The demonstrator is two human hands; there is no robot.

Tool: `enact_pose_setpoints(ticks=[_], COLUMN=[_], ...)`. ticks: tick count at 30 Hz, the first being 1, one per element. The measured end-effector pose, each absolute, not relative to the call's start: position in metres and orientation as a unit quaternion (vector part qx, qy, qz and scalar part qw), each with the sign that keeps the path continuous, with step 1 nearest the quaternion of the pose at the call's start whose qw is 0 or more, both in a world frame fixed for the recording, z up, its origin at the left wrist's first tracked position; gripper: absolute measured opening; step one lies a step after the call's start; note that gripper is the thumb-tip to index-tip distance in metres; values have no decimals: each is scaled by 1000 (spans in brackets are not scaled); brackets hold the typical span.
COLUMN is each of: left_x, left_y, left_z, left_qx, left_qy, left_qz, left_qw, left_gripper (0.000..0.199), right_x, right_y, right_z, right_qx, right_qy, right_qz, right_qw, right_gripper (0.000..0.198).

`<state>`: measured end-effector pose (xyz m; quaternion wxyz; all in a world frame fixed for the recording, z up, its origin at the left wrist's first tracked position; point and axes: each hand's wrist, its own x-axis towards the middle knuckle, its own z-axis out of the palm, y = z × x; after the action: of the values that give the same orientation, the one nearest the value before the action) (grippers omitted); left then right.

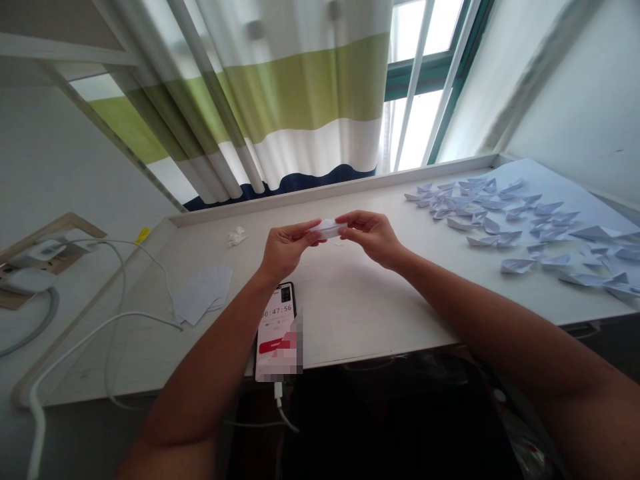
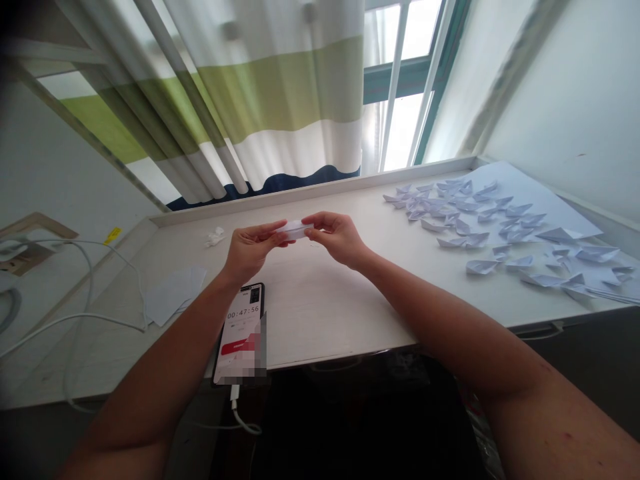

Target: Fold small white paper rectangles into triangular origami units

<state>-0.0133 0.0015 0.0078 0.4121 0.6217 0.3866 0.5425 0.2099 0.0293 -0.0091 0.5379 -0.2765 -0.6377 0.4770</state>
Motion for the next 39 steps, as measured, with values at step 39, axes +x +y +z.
enact_pose_setpoints(ticks=[39], left_x=[-16], left_y=[-2], left_z=[6], left_qx=[768], left_qy=[429], left_qz=[410], left_qw=[241], left_gripper=[41], right_x=[211], right_y=[28], right_z=[-11], right_qx=[-284], right_qy=[-763], right_qz=[308], right_qw=[491], right_gripper=[18])
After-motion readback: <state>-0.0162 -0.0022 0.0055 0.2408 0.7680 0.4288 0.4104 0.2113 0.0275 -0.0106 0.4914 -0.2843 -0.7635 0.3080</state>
